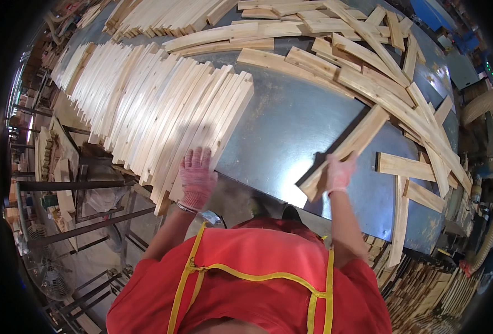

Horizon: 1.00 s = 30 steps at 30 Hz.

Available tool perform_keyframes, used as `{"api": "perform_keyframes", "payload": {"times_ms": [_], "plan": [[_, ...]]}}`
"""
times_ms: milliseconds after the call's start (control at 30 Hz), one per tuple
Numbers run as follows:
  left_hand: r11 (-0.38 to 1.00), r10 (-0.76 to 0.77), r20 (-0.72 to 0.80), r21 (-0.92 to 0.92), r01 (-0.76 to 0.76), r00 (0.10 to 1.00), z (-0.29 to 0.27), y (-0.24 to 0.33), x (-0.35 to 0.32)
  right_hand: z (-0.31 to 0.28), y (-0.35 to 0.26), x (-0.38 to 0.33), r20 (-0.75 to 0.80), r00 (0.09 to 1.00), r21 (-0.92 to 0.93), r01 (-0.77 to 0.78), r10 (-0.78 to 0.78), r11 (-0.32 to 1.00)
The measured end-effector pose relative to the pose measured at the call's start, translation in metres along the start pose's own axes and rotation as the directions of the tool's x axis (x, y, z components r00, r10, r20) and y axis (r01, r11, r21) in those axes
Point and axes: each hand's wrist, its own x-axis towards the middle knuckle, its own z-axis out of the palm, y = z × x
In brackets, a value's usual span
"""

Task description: The person repeatedly picks up individual wooden planks from a pile on a metal table and stacks them neatly on the left side. The hands handle the planks one at a time, aligning them into a growing stack throughout the clip.

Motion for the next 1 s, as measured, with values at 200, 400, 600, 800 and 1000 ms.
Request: {"api": "perform_keyframes", "payload": {"times_ms": [200,400,600,800,1000], "plan": [[0.908,0.145,0.175,-0.415,-0.061,0.974,-0.001,0.086,0.013,0.014,-0.050,-0.057,0.595,0.804,-0.247,0.202,-0.016,0.948],[0.984,0.134,0.389,-0.161,-0.076,0.911,0.013,0.128,0.005,-0.007,-0.095,0.149,0.499,0.775,-0.792,0.590,-0.388,0.159],[0.981,0.060,0.392,-0.193,0.019,0.918,0.025,0.110,-0.004,-0.012,-0.111,0.208,0.575,0.816,-0.804,0.576,-0.052,0.148],[-0.329,0.196,0.772,-0.528,0.783,0.604,0.001,0.084,-0.022,-0.032,-0.150,0.167,0.684,0.724,-0.597,0.627,-0.091,0.500],[-0.471,0.135,0.697,-0.580,0.665,0.704,0.005,0.079,-0.009,0.014,-0.123,0.072,0.690,0.712,0.022,0.154,-0.126,0.988]]}}
